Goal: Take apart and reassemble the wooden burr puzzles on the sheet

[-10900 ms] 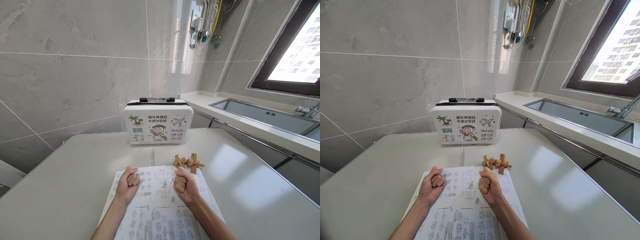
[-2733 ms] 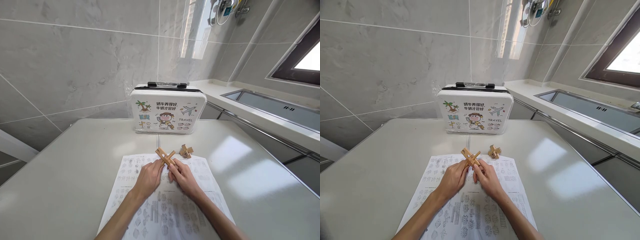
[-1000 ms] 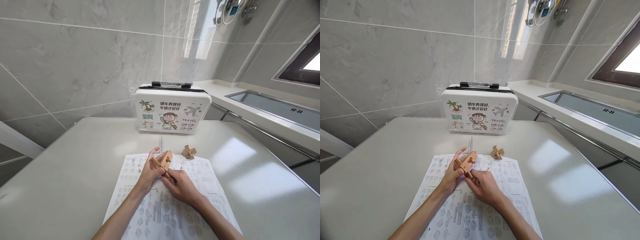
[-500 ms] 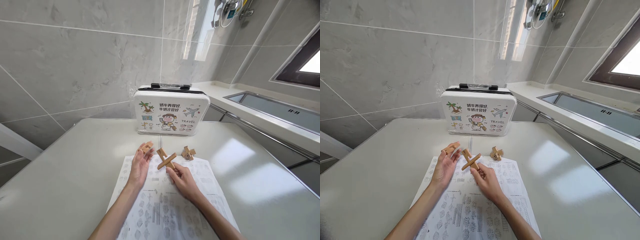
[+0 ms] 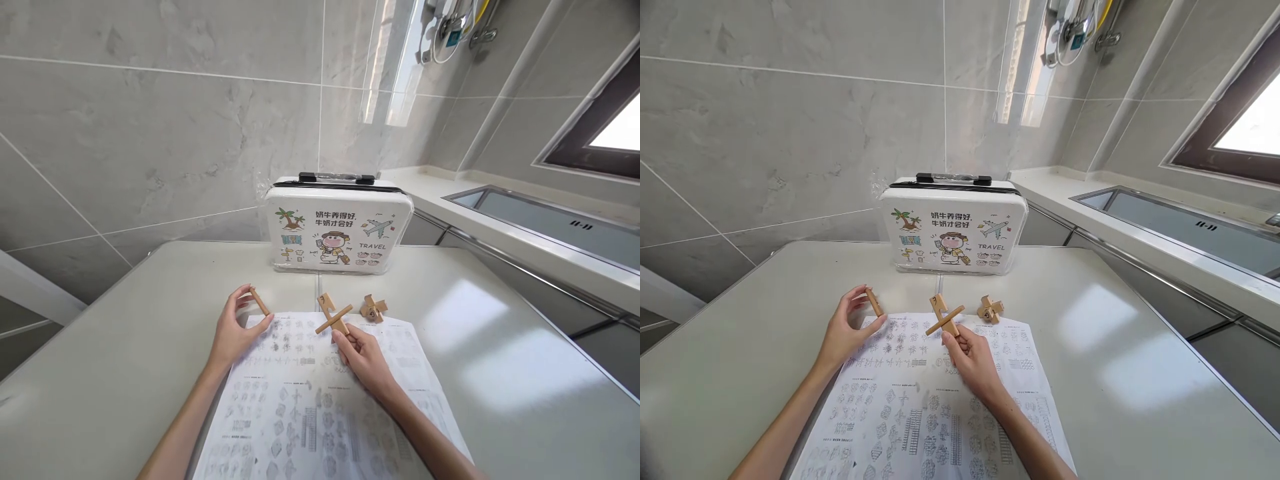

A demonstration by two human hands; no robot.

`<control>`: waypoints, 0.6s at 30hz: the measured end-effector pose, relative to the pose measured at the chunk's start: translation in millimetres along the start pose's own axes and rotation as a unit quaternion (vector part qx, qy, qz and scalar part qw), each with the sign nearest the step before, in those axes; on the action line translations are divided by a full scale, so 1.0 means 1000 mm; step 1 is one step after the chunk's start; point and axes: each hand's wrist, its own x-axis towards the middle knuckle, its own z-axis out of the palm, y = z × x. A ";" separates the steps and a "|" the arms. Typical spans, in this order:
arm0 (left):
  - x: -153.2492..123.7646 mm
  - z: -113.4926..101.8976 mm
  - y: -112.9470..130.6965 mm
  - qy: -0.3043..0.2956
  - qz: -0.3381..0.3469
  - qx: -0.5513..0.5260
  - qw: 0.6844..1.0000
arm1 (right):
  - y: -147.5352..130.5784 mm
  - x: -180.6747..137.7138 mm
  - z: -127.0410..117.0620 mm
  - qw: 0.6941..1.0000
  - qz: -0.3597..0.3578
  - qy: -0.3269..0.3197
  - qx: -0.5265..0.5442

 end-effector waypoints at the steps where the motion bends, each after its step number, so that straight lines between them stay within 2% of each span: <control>1: 0.001 -0.005 -0.002 -0.009 0.013 0.037 0.999 | 0.000 0.000 0.000 1.000 -0.002 0.000 -0.003; 4: 0.005 -0.015 -0.008 -0.054 0.065 0.102 0.991 | 0.000 0.000 0.000 1.000 -0.002 -0.002 -0.011; 8: 0.007 -0.017 -0.015 -0.090 0.127 0.146 0.977 | 0.000 0.000 0.001 1.000 0.002 -0.004 -0.025; 13: 0.006 -0.016 -0.018 -0.113 0.138 0.157 0.971 | -0.002 -0.001 0.000 1.000 0.002 -0.003 -0.029; 18: 0.007 -0.024 -0.020 -0.121 0.133 0.160 0.971 | -0.003 -0.001 -0.001 1.000 0.003 -0.006 -0.029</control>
